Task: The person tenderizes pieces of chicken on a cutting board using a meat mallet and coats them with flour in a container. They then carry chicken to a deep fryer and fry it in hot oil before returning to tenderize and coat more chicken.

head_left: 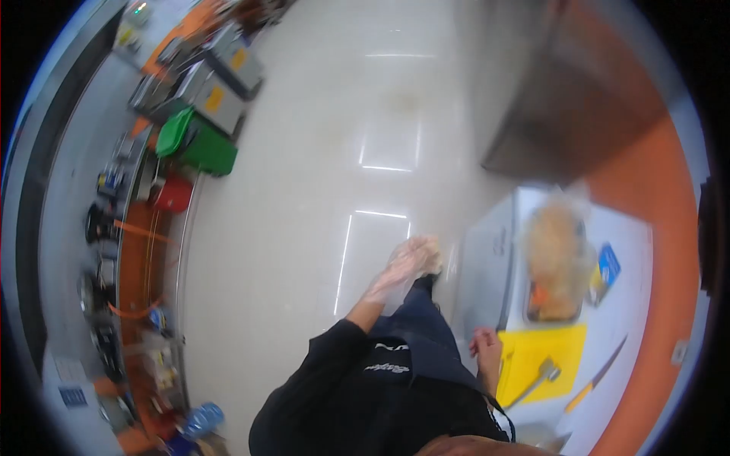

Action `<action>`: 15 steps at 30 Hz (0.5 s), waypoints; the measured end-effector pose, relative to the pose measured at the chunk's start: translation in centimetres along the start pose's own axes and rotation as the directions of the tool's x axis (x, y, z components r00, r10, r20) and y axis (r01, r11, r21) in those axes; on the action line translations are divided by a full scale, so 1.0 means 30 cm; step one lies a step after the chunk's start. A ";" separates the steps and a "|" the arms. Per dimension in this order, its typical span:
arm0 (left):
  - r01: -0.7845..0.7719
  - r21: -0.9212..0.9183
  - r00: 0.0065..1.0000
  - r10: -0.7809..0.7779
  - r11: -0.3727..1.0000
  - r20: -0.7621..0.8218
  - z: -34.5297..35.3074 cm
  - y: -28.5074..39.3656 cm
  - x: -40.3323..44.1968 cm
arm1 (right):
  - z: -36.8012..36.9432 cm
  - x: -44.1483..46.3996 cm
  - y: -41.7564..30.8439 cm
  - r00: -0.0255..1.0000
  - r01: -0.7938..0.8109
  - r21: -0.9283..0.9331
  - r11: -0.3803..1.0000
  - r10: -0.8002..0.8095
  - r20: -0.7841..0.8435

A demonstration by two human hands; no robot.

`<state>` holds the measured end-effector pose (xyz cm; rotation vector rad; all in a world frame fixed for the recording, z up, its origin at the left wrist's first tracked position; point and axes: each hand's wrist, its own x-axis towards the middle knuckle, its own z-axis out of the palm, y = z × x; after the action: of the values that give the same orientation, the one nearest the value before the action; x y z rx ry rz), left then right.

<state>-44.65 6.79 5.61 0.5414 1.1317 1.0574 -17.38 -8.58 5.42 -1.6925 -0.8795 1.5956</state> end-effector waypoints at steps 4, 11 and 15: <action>-0.009 -0.264 0.979 -0.045 0.965 -0.197 -0.338 0.079 -0.093 | 0.108 0.166 -0.048 0.798 -0.145 -0.464 0.874 0.381 0.468; -0.494 -0.519 0.858 0.292 0.698 -0.424 -1.016 0.032 -0.172 | 0.480 0.693 -0.041 0.665 -0.232 -0.599 0.766 0.575 0.478; -0.453 -0.515 0.741 -0.013 0.727 -0.671 -1.390 0.153 -0.230 | 0.965 0.903 -0.130 0.693 -0.084 -0.621 0.779 0.494 0.525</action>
<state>-84.99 -3.42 -3.15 -0.3018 1.1710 1.8615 -45.44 16.14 -8.36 -1.6927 -1.6241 2.4484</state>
